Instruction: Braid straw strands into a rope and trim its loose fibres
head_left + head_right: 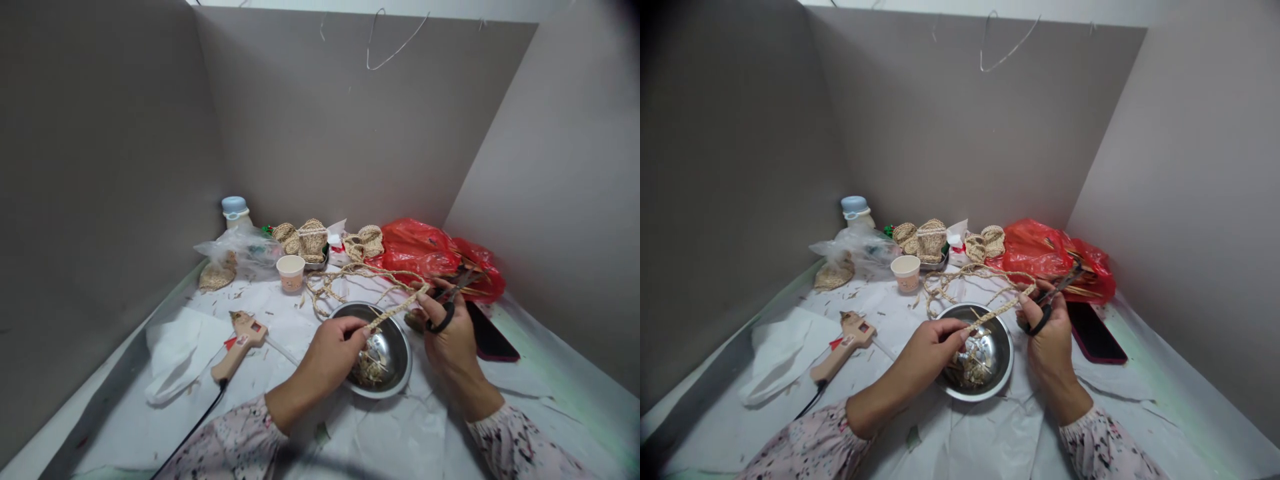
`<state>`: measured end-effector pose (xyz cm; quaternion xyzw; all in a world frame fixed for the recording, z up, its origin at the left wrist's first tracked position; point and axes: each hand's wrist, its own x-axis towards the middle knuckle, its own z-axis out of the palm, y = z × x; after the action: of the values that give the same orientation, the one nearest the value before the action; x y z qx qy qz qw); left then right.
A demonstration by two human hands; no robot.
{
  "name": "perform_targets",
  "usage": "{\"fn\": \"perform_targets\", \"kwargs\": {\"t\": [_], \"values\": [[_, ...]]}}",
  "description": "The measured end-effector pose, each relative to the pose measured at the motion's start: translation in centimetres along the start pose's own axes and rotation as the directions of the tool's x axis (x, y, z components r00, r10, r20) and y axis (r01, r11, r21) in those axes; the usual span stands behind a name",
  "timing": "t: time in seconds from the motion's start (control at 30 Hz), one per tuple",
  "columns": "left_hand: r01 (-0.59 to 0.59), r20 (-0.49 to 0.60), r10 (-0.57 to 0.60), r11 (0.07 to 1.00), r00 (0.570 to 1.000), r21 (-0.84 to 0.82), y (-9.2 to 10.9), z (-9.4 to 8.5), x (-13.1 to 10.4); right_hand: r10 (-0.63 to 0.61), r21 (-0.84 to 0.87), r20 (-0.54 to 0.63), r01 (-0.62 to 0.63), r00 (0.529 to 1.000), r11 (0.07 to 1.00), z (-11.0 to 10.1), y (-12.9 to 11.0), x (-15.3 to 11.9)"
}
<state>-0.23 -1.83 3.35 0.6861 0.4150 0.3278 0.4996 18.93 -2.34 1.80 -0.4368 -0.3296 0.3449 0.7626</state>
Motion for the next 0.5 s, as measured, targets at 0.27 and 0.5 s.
{"fn": "perform_targets", "kwargs": {"t": [0.27, 0.5], "values": [[0.0, -0.04, 0.0, 1.0, 0.999, -0.003, -0.2, -0.2, 0.1, 0.007, -0.146, -0.048, -0.014, 0.999, 0.989, -0.3, 0.2, 0.4], [-0.018, -0.076, 0.017, 1.0, 0.997, -0.021, -0.2, -0.1, 0.1, 0.051, -0.337, -0.008, -0.051, 0.999, 0.94, -1.0, 1.4, 1.1]]}}
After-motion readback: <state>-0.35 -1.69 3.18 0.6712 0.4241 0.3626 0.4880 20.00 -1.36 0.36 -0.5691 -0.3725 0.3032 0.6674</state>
